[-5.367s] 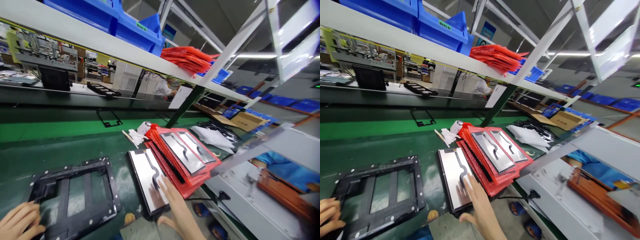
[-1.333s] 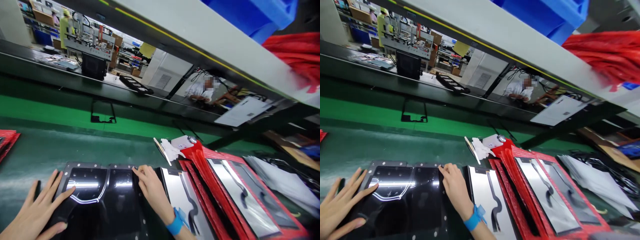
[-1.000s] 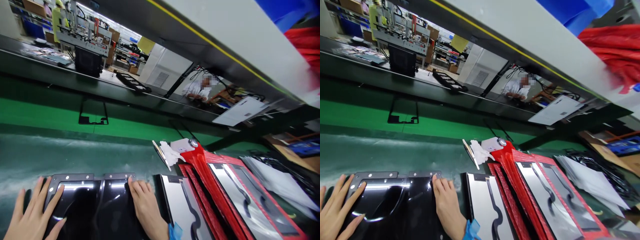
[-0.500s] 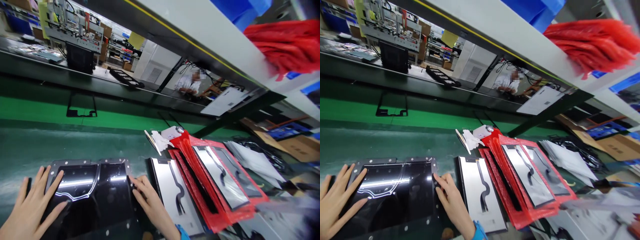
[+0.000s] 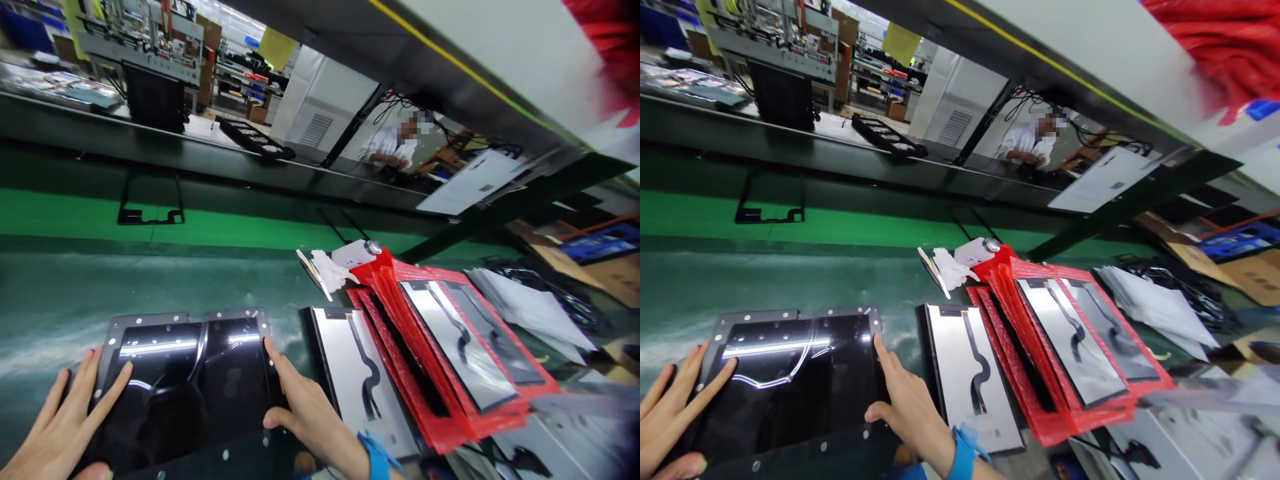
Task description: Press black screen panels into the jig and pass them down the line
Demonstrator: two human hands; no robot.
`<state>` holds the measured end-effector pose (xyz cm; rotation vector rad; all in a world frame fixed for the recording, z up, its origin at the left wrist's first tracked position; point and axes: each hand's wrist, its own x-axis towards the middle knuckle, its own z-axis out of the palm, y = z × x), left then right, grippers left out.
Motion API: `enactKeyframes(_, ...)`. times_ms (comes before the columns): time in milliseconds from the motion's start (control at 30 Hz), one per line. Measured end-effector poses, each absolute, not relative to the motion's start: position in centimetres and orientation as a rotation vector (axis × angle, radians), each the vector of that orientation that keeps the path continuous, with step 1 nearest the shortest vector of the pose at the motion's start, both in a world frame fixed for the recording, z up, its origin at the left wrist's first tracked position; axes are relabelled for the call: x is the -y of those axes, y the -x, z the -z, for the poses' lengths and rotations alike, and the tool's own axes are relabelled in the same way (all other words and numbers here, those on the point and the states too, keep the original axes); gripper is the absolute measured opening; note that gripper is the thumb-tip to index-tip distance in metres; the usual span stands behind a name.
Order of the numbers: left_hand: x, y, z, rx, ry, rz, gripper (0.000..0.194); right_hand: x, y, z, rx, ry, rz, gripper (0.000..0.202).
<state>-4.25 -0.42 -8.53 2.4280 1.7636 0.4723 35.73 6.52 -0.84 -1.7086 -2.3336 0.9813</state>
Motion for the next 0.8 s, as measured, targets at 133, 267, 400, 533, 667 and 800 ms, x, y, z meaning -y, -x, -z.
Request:
enactKeyframes(133, 1.3, 3.9, 7.4, -1.760, -2.468, -0.413, 0.076, -4.7, -35.5, 1.6, 2.210, 1.657, -0.960, 0.083)
enactKeyframes(267, 1.8, 3.5, 7.0, -1.787, -2.532, -0.446, 0.074, -5.0, -35.8, 1.4, 2.111, 1.534, -1.072, 0.054)
enactKeyframes(400, 2.1, 3.5, 6.9, -1.811, -2.519, -0.475, 0.071, -6.9, -36.7, 1.3, 1.957, 1.447, -1.321, 0.046)
enactKeyframes(533, 2.2, 4.7, 7.0, -1.727, -2.470, -0.459, 0.069, -7.5, -37.1, 1.8, 1.950, 1.416, -1.356, 0.056)
enactKeyframes(667, 2.0, 5.7, 7.4, -1.708, -2.449, -0.442, 0.067, -6.8, -37.6, 1.6, 1.986, 1.429, -1.380, 0.089)
enactKeyframes(800, 2.0, 5.7, 7.3, -1.705, -2.445, -0.419, 0.068, -6.6, -37.3, 0.3, 2.182, 1.524, -1.255, 0.094)
